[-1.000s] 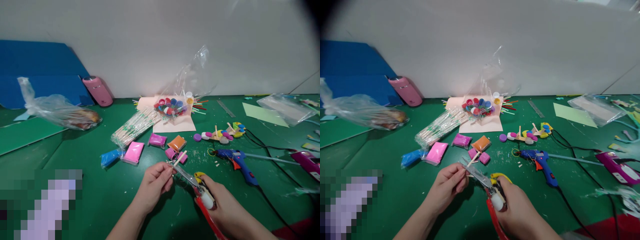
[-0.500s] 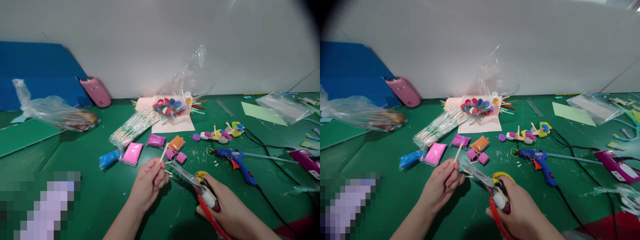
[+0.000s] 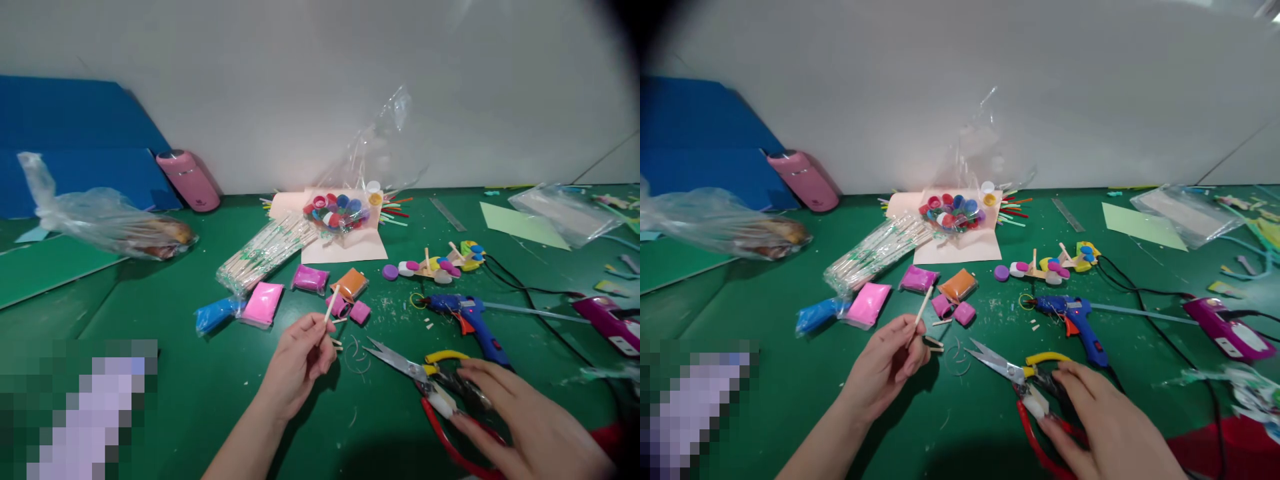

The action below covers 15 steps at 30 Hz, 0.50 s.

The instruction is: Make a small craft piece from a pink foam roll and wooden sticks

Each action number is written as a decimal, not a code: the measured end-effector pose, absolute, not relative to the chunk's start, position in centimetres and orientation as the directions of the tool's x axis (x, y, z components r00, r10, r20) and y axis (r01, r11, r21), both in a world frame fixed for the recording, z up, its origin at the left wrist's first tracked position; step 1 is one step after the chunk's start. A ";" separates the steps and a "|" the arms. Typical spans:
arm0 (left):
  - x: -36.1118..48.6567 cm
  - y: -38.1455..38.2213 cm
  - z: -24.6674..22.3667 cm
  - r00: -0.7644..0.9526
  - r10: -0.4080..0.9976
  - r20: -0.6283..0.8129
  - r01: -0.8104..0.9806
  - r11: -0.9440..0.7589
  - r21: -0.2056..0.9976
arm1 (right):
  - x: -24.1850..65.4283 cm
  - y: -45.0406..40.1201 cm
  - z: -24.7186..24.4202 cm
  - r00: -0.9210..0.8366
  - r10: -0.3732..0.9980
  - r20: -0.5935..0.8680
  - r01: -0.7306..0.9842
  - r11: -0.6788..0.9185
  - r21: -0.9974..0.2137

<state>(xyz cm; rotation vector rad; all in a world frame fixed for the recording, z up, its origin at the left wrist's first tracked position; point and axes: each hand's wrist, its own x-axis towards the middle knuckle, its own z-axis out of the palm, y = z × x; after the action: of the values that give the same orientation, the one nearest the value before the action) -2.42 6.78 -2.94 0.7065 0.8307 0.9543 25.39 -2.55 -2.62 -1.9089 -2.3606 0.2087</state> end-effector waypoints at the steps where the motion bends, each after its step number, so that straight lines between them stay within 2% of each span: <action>1: -2.4 6.7 -3.0 0.358 0.889 -0.285 -0.351 0.411 0.842 | 24.6 -2.0 -1.8 -0.210 0.977 0.024 0.962 0.211 -0.175; 3: -2.3 6.4 -2.9 0.421 0.863 -0.279 -0.193 0.385 0.902 | 22.4 -0.6 -0.4 -0.235 0.957 0.168 0.941 0.268 -0.209; 5: -2.1 6.0 -2.4 0.484 0.839 -0.249 -0.001 0.285 0.959 | 20.0 0.8 0.7 -0.328 0.903 0.277 0.893 0.392 -0.220; 6: -2.0 5.7 -2.0 0.518 0.827 -0.220 0.094 0.201 0.975 | 18.9 1.5 0.9 -0.375 0.875 0.305 0.870 0.447 -0.211; 8: -2.0 5.1 -1.0 0.610 0.777 -0.158 0.245 0.005 0.970 | 17.1 2.3 1.0 -0.485 0.833 0.265 0.813 0.542 -0.215; 11: -2.1 4.2 0.1 0.664 0.732 -0.152 0.450 -0.229 0.863 | 15.9 2.5 0.1 -0.594 0.786 0.170 0.745 0.618 -0.251; 15: -2.2 3.0 -0.1 0.670 0.728 -0.143 0.664 -0.502 0.554 | 15.7 1.8 -1.6 -0.662 0.744 0.090 0.695 0.655 -0.296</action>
<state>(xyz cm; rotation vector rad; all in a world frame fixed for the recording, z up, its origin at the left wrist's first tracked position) -2.16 2.97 -0.11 2.3020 1.0705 0.1445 15.74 1.84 -1.62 -1.1754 -2.6688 0.3513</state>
